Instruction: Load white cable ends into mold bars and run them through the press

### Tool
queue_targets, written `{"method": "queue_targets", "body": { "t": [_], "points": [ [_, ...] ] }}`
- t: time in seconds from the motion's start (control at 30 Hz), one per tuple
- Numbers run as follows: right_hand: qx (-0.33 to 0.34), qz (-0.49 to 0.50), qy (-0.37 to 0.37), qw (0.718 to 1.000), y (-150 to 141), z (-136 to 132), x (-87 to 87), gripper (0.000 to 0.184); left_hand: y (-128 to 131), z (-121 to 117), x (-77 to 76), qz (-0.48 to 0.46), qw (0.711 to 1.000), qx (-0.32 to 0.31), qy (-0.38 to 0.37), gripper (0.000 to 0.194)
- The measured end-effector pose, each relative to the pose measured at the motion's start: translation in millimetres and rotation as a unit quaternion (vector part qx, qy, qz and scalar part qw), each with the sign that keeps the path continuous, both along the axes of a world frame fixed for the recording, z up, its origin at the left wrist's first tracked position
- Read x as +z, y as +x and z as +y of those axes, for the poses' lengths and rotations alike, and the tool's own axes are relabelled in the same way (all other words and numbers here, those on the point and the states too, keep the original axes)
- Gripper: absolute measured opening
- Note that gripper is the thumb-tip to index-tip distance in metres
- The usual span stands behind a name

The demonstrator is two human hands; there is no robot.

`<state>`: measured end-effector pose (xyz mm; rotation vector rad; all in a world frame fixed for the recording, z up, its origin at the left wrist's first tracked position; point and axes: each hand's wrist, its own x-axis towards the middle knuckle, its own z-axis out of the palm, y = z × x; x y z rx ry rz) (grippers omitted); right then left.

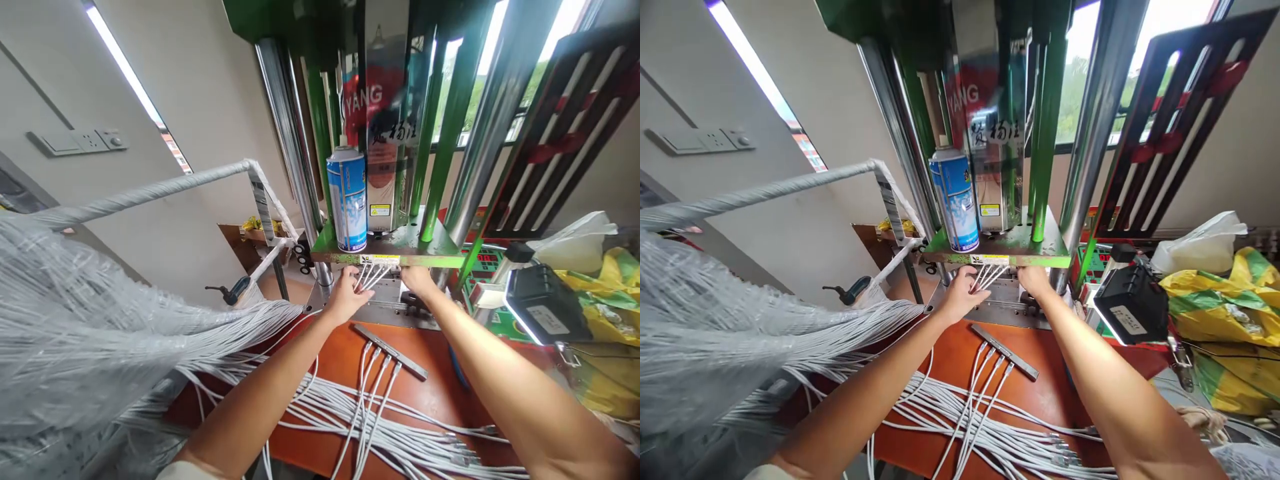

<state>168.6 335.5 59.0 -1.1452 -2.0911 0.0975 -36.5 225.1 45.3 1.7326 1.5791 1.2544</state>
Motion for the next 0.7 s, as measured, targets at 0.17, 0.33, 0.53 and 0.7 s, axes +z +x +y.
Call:
{"method": "queue_targets", "body": {
  "t": [0.17,0.33,0.53,0.7],
  "points": [
    [0.010,0.090,-0.011,0.996,24.0,-71.2,-28.7,0.029,11.6,-65.4,36.3,-0.321,0.854,-0.276,-0.303,0.062],
    [0.016,0.131,-0.004,0.991,46.3,-141.5,-47.8,0.026,43.3,-126.0,24.2,-0.413,0.794,-0.280,-0.346,0.057],
    [-0.078,0.125,0.007,0.989,48.4,-156.7,-56.1,0.025,69.2,-152.0,4.8,-0.399,0.858,-0.162,-0.281,0.053],
    [-0.105,0.098,-0.042,0.989,56.9,-146.0,-63.3,0.028,71.4,-162.4,9.8,-0.337,0.888,-0.176,-0.259,0.061]
  ]
}}
